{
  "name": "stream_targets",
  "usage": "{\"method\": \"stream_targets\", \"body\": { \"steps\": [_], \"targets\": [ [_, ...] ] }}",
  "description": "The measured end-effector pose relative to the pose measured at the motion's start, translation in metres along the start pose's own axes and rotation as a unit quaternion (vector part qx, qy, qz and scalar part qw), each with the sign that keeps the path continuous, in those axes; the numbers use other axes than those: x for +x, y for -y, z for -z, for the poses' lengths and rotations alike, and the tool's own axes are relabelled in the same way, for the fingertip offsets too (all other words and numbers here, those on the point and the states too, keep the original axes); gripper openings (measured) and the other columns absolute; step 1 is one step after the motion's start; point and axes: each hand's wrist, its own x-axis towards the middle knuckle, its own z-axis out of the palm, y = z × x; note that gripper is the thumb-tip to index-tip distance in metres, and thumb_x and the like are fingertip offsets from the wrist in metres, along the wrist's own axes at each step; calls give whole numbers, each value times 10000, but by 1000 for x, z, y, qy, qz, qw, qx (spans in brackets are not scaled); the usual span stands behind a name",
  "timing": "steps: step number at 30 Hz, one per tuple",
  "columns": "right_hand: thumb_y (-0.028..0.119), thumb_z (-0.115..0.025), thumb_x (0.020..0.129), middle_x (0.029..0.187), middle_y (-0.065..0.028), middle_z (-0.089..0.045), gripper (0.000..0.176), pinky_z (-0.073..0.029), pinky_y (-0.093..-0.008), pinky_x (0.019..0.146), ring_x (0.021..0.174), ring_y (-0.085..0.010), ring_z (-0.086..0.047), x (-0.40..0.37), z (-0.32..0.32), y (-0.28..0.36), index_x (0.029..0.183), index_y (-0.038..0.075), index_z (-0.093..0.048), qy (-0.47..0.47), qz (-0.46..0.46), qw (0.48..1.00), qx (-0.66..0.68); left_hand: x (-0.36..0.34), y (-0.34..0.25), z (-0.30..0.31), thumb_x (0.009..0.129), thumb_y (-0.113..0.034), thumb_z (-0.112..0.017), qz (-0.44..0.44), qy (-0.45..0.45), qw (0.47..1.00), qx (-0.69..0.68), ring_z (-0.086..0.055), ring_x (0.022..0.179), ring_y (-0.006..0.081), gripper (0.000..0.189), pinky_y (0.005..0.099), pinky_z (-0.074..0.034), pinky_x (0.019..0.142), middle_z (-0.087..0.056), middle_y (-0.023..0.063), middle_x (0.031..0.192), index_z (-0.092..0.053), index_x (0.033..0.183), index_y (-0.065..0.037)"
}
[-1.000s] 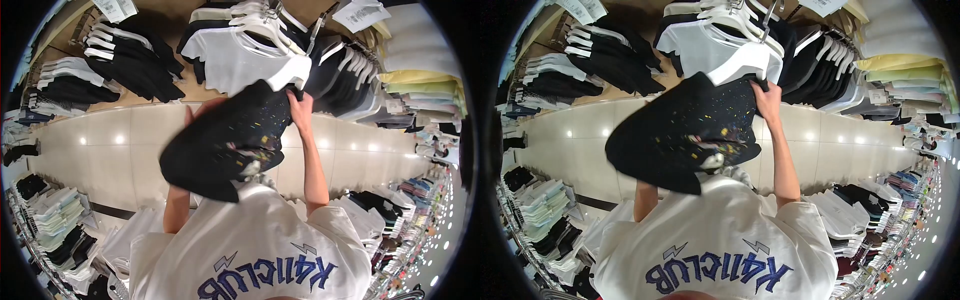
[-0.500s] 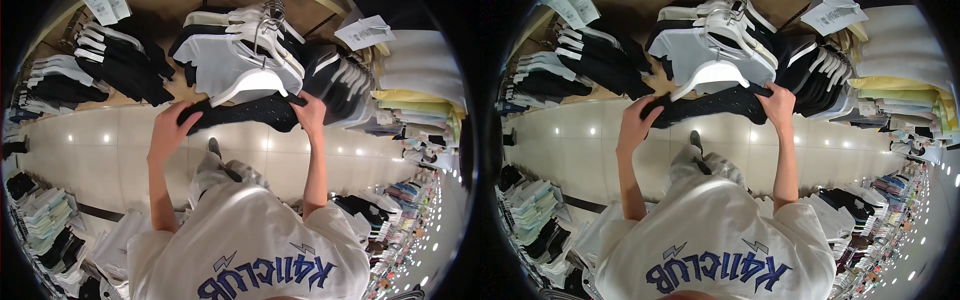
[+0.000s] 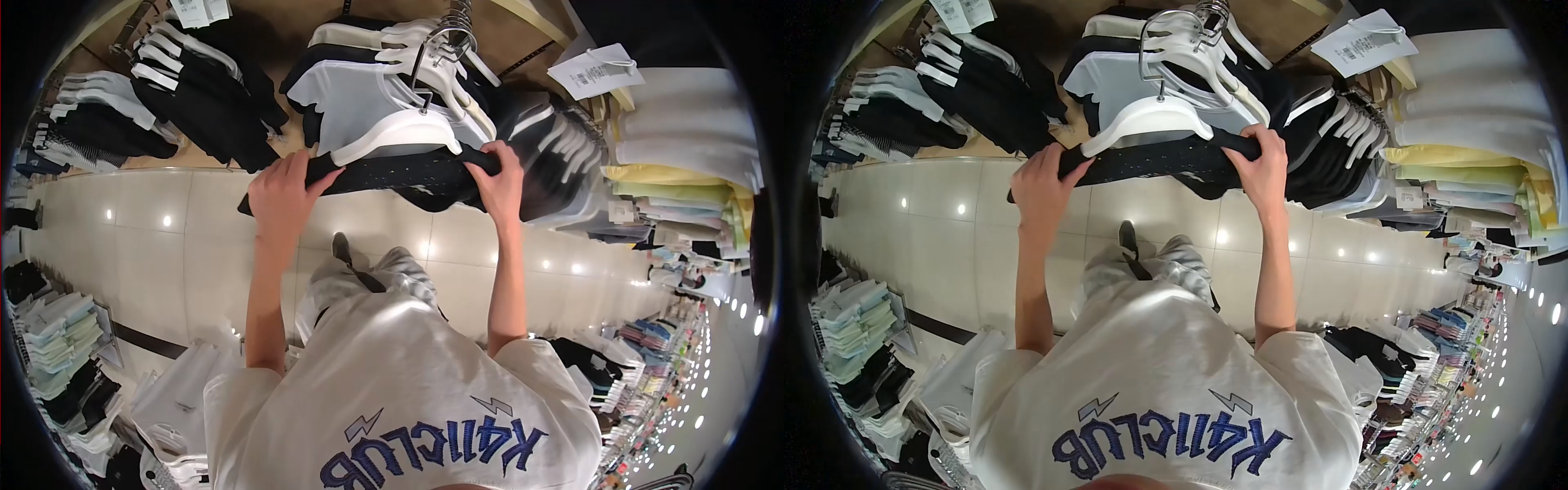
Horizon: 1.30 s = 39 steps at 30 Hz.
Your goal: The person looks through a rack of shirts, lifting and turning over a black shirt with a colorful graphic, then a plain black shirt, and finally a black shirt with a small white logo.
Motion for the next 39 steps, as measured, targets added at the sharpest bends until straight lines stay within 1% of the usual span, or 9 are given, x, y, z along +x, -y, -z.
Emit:
{"method": "stream_targets", "body": {
  "steps": [3, 6, 9, 15, 20, 26, 30, 35, 39],
  "targets": [
    [130, -823, 765, 1149, -149, -538, 478, -413, -378, 975, 1090, -313, -520, -18, -21, -20, 1138, -7, -556, -186, 67, 980, 34, 7, 9, 5, 745, -436, -817, -19, -46, 998, 46, -593, 588, 257, 440, 372, -459, 501, -582, 61, 678, -600, 846, -66],
    [128, -759, 853, 1192, -131, -532, 486, -398, -361, 987, 1082, -270, -521, -49, -53, -52, 1226, -26, -488, -305, 21, 948, 92, 14, 16, 22, 724, -453, -828, -12, -92, 992, 82, -555, 535, 245, 432, 371, -427, 466, -546, 48, 624, -589, 780, -98],
    [208, -734, 896, 1292, -154, -496, 549, -410, -374, 1004, 1145, -250, -500, -81, -80, -74, 1298, -27, -442, -101, -158, 947, 262, 20, 14, 47, 715, -420, -847, 26, -103, 991, 83, -537, 517, 285, 419, 383, -406, 462, -544, 72, 613, -593, 769, -90],
    [240, -782, 860, 1418, -188, -480, 694, -404, -382, 1044, 1292, -268, -486, -51, -155, -79, 1382, -41, -420, -67, -99, 954, 276, 24, 10, 90, 811, -343, -803, 79, -137, 987, 25, -437, 513, 323, 352, 362, -377, 481, -501, 123, 595, -599, 810, -57],
    [275, -772, 875, 949, -104, -713, 441, -509, -321, 844, 880, -168, -645, -17, -159, -64, 1096, -79, -630, 127, -118, 953, 248, 30, 14, 117, 848, -264, -781, 86, -181, 980, -19, -303, 539, 200, 297, 320, -328, 477, -410, 96, 572, -601, 840, -28],
    [249, -686, 953, 771, 6, -637, 297, -453, -268, 659, 743, -60, -511, -42, -134, -69, 1000, -42, -653, 274, -55, 914, 293, 29, 33, 133, 876, -345, -752, 188, -180, 959, 109, -281, 523, 148, 347, 326, -268, 469, -349, 90, 536, -670, 913, -10],
    [282, -675, 957, 824, 20, -638, 315, -458, -256, 675, 770, -62, -532, -57, -107, -61, 1007, -28, -660, 238, -116, 911, 317, 24, 48, 123, 879, -398, -741, 217, -185, 958, 39, -313, 536, 146, 446, 330, -275, 496, -341, 81, 553, -699, 1013, 26],
    [410, -508, 1031, 1332, -98, -570, 576, -408, -305, 1021, 1212, -133, -511, -77, -89, -62, 1381, -46, -475, 160, -217, 884, 382, 24, 46, 112, 900, -409, -718, 273, -188, 943, -27, -384, 590, 116, 485, 304, -335, 537, -440, 74, 599, -692, 1084, 39],
    [434, -456, 1049, 1454, -112, -466, 642, -368, -345, 1098, 1304, -169, -461, -75, -53, -36, 1488, -15, -325, 193, -311, 761, 536, 31, 41, 97, 919, -415, -693, 285, -189, 933, -111, -449, 667, 93, 497, 266, -391, 609, -554, 58, 675, -688, 1126, 37]
  ]
}}
